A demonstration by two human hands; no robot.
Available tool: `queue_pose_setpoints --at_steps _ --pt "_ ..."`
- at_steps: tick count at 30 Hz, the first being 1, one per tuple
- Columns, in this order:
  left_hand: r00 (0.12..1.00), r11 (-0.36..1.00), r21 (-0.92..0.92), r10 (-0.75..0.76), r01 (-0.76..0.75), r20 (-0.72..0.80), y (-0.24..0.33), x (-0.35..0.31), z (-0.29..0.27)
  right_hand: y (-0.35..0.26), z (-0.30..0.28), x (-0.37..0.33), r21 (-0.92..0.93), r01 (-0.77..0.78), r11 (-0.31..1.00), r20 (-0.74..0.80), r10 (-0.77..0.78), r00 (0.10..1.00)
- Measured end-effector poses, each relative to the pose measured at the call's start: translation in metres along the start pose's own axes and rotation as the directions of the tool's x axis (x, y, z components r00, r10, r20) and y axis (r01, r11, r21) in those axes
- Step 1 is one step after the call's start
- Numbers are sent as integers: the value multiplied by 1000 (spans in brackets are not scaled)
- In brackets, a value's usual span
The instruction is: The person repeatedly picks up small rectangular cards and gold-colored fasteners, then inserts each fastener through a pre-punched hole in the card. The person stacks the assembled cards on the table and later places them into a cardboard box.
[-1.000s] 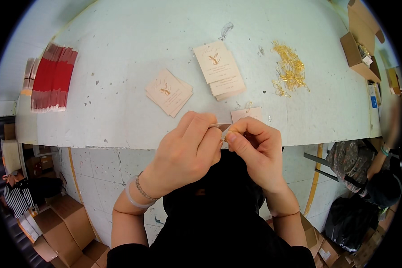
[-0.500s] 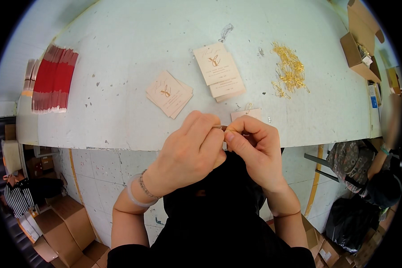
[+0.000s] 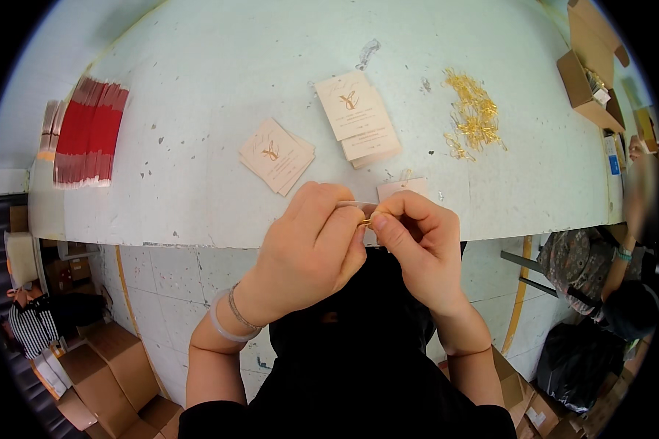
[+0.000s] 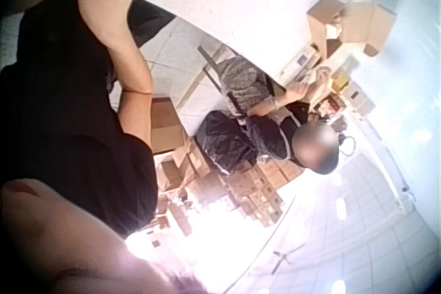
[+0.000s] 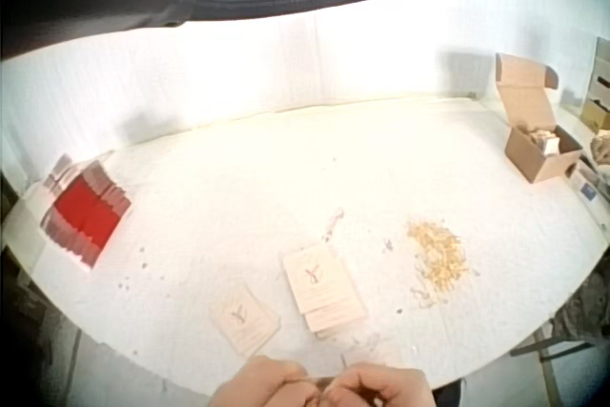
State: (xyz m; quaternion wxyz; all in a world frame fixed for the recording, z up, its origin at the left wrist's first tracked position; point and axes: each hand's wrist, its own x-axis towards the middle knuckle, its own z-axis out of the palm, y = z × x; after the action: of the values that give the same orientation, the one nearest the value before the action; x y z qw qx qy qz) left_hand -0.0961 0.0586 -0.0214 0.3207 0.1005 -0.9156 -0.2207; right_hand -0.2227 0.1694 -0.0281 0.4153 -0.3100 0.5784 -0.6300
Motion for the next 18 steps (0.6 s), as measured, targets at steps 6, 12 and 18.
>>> queue_pose_setpoints --at_steps 6,12,18 --pt "996 985 149 91 -88 -8 -1 1 5 7 -1 1 -45 21 999 -19 -22 1000" --pt "995 979 180 91 -98 47 -3 1 4 11 -4 4 10 47 999 -15 -47 999" --pt "993 971 207 109 -115 44 -3 1 6 8 -1 3 9 37 999 -13 -37 999"
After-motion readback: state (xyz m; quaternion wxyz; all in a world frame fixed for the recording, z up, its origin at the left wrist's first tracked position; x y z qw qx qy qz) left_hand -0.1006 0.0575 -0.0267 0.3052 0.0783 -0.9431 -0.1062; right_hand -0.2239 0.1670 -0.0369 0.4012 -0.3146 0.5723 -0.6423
